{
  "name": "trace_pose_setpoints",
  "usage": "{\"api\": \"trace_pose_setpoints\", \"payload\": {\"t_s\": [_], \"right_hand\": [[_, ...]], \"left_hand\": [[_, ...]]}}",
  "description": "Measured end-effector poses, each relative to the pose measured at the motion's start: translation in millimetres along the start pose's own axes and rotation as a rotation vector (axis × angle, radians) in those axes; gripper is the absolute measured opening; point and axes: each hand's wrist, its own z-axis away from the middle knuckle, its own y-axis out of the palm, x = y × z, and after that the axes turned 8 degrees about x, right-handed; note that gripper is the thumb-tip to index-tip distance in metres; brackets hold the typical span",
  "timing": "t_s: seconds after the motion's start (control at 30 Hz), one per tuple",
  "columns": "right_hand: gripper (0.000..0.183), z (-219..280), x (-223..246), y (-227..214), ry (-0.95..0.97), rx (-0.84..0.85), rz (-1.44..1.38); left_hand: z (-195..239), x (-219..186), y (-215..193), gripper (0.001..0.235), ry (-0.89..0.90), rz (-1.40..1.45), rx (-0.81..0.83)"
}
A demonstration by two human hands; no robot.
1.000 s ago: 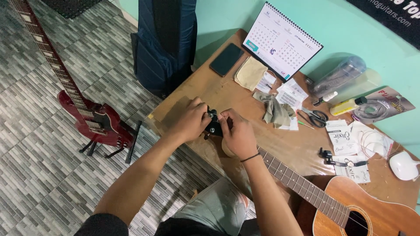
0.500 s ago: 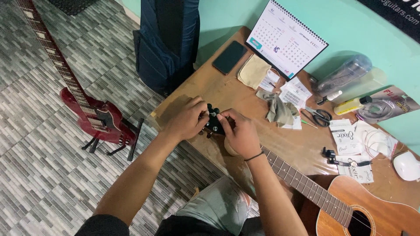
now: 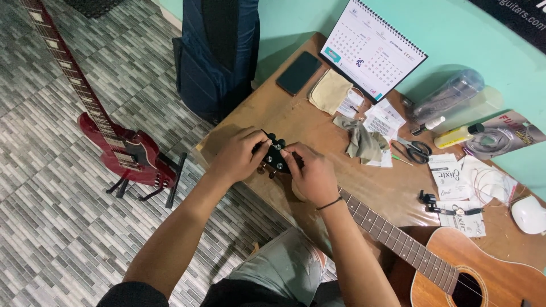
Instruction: The person replaces a guitar string on an acoustic guitar. They thread the string through the tuning peg, wind it, and adjust tension by turning the peg. The guitar remains on the table throughout the process.
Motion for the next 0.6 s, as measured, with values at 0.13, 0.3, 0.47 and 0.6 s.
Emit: {"api": "trace_pose_setpoints", "payload": {"t_s": [0.13, 0.3, 0.47, 0.6], "right_hand": [[0.013, 0, 6, 1, 0.069, 0.060, 0.136], [0.030, -19, 8, 6, 0.091, 0.167, 0.308], [0.015, -33, -18, 31, 0.065, 0.175, 0.312], [0.012, -33, -23, 39, 0.066, 0.152, 0.314]], "left_hand": [[1, -6, -10, 0.022, -0.029, 0.133, -0.024], [2, -1, -5, 0.020, -0.051, 0.191, -0.020], [6, -5, -8, 0.016, -0.043, 0.197, -0.066], [9, -5, -8, 0.016, 0.045, 0.202, -0.085]]}}
